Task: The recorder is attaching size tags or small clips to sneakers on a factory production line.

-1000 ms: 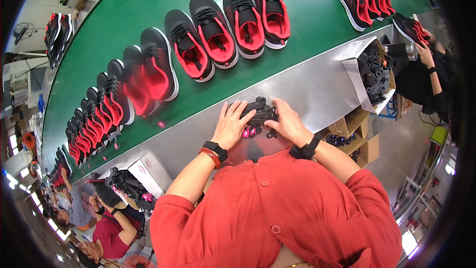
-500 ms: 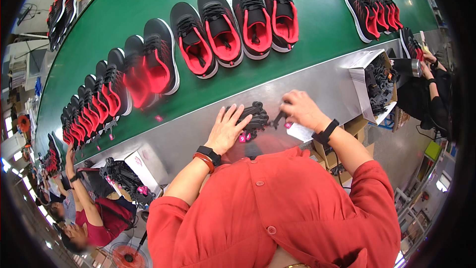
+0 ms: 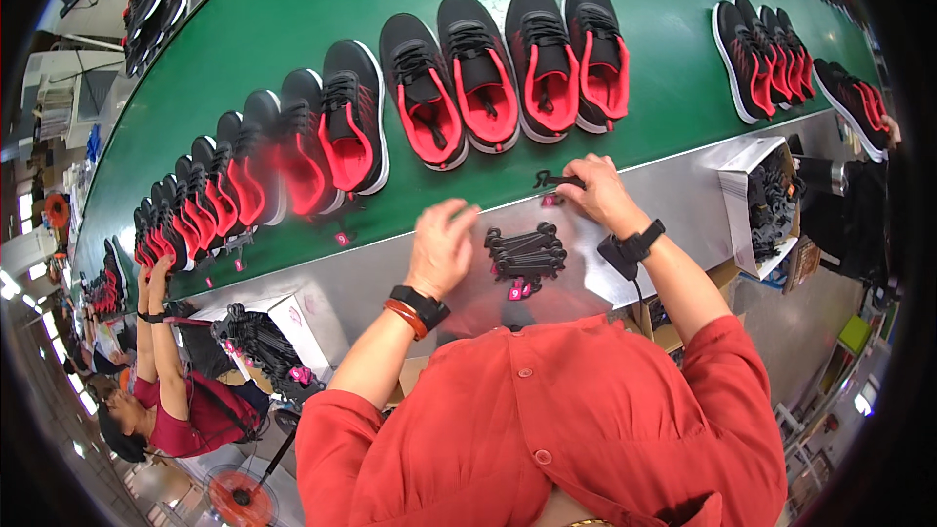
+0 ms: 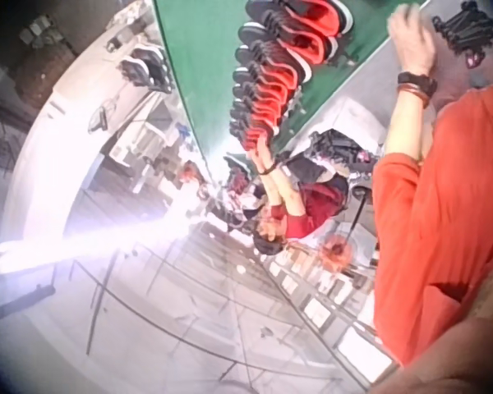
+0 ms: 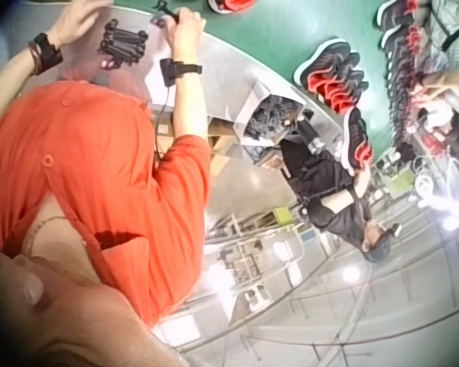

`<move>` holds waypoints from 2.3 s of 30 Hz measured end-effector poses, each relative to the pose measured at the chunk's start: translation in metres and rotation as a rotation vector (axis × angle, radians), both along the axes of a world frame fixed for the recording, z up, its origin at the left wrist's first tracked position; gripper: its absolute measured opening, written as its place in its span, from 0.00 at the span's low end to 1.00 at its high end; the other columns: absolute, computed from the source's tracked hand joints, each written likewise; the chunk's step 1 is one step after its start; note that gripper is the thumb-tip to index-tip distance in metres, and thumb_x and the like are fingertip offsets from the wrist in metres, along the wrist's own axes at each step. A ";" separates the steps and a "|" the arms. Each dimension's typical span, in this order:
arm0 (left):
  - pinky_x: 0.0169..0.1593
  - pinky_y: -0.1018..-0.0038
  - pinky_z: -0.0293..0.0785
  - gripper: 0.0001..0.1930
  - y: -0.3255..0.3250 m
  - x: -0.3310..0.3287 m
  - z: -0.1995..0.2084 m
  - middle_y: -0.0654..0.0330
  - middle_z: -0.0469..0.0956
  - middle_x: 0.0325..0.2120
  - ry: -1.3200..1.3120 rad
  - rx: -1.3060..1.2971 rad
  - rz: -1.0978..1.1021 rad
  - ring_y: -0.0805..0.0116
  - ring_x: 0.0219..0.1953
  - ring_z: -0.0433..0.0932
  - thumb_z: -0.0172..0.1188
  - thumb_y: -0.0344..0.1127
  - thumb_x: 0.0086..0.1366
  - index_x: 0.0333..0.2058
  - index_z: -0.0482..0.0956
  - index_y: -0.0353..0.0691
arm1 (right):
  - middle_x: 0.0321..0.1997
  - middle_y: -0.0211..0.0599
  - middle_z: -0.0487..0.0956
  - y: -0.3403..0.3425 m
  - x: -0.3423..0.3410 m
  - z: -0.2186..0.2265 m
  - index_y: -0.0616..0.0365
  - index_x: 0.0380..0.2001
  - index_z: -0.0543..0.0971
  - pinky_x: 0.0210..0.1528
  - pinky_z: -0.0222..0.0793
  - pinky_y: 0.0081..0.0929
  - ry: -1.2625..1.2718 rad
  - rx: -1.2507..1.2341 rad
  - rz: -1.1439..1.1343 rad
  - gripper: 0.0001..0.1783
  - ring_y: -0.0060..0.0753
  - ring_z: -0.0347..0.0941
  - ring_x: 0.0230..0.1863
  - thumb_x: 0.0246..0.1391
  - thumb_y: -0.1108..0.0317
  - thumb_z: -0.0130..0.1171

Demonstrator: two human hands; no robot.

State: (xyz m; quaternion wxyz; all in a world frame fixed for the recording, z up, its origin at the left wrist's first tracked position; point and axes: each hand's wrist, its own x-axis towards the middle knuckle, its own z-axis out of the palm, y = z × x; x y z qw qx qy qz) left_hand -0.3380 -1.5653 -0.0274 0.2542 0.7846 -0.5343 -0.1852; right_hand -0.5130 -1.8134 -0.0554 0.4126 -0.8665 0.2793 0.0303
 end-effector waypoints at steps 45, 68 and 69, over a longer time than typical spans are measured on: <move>0.33 0.58 0.76 0.15 -0.028 0.087 0.002 0.52 0.73 0.43 -0.159 0.214 -0.222 0.51 0.33 0.80 0.58 0.32 0.60 0.47 0.73 0.46 | 0.39 0.44 0.77 0.026 0.104 0.021 0.59 0.43 0.76 0.39 0.74 0.41 -0.471 -0.115 0.116 0.13 0.49 0.76 0.41 0.54 0.71 0.53; 0.38 0.52 0.74 0.18 -0.024 0.074 0.012 0.43 0.73 0.36 0.006 0.419 0.126 0.40 0.32 0.77 0.50 0.24 0.56 0.46 0.76 0.41 | 0.27 0.32 0.75 0.003 0.148 0.006 0.53 0.28 0.72 0.57 0.59 0.34 -0.231 -0.654 0.987 0.16 0.35 0.73 0.36 0.42 0.57 0.66; 0.38 0.52 0.74 0.18 -0.023 0.074 0.010 0.43 0.73 0.36 -0.008 0.433 0.119 0.41 0.32 0.77 0.50 0.24 0.56 0.46 0.77 0.41 | 0.26 0.33 0.75 0.005 0.150 0.008 0.53 0.28 0.72 0.56 0.59 0.33 -0.244 -0.629 1.000 0.16 0.34 0.73 0.35 0.41 0.58 0.66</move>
